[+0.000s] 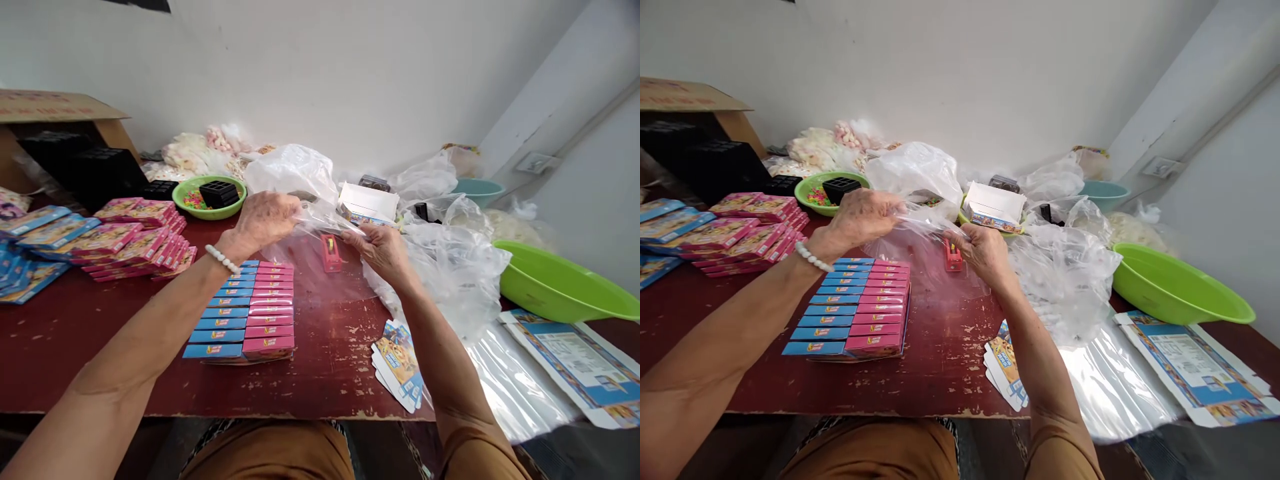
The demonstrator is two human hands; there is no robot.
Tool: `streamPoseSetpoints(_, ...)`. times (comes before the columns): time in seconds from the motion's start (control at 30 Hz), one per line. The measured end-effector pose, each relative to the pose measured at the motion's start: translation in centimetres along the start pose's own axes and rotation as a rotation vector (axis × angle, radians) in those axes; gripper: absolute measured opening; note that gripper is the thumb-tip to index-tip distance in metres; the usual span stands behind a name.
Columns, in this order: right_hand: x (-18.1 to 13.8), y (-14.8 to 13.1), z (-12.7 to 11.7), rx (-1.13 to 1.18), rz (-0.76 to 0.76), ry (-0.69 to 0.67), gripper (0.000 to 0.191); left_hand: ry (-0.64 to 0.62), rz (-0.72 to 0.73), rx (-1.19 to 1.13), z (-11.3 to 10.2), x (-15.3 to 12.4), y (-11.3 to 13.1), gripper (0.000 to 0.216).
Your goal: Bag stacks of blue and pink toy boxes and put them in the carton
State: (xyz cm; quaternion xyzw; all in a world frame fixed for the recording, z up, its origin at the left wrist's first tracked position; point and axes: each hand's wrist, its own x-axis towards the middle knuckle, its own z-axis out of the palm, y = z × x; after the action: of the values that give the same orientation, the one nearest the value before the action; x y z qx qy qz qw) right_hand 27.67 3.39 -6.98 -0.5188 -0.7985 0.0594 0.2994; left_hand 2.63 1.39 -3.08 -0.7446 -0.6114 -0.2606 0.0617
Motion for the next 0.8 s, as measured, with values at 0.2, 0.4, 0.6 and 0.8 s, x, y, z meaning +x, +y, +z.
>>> streamPoseSetpoints(0.2, 0.1, -1.7, -0.3, -0.323, 0.033, -0.029, 0.017, 0.016, -0.032, 0.254, -0.1, -0.7, 0.4, 0.026)
streamPoseSetpoints(0.4, 1.2, -0.2, 0.0, -0.409, 0.007, -0.024, 0.022, -0.042, -0.051, 0.388, -1.4, -0.3, -0.1, 0.033)
streamPoseSetpoints(0.6, 2.8, 1.7, 1.3, 0.017, -0.031, 0.069, 0.010, -0.056, -0.048, 0.166, -2.2, -0.3, -2.1, 0.022)
streamPoseSetpoints(0.8, 2.8, 1.4, 3.7, 0.145, -0.076, 0.034, 0.025, 0.120, -0.210, 0.186, -1.2, -1.0, -2.4, 0.023)
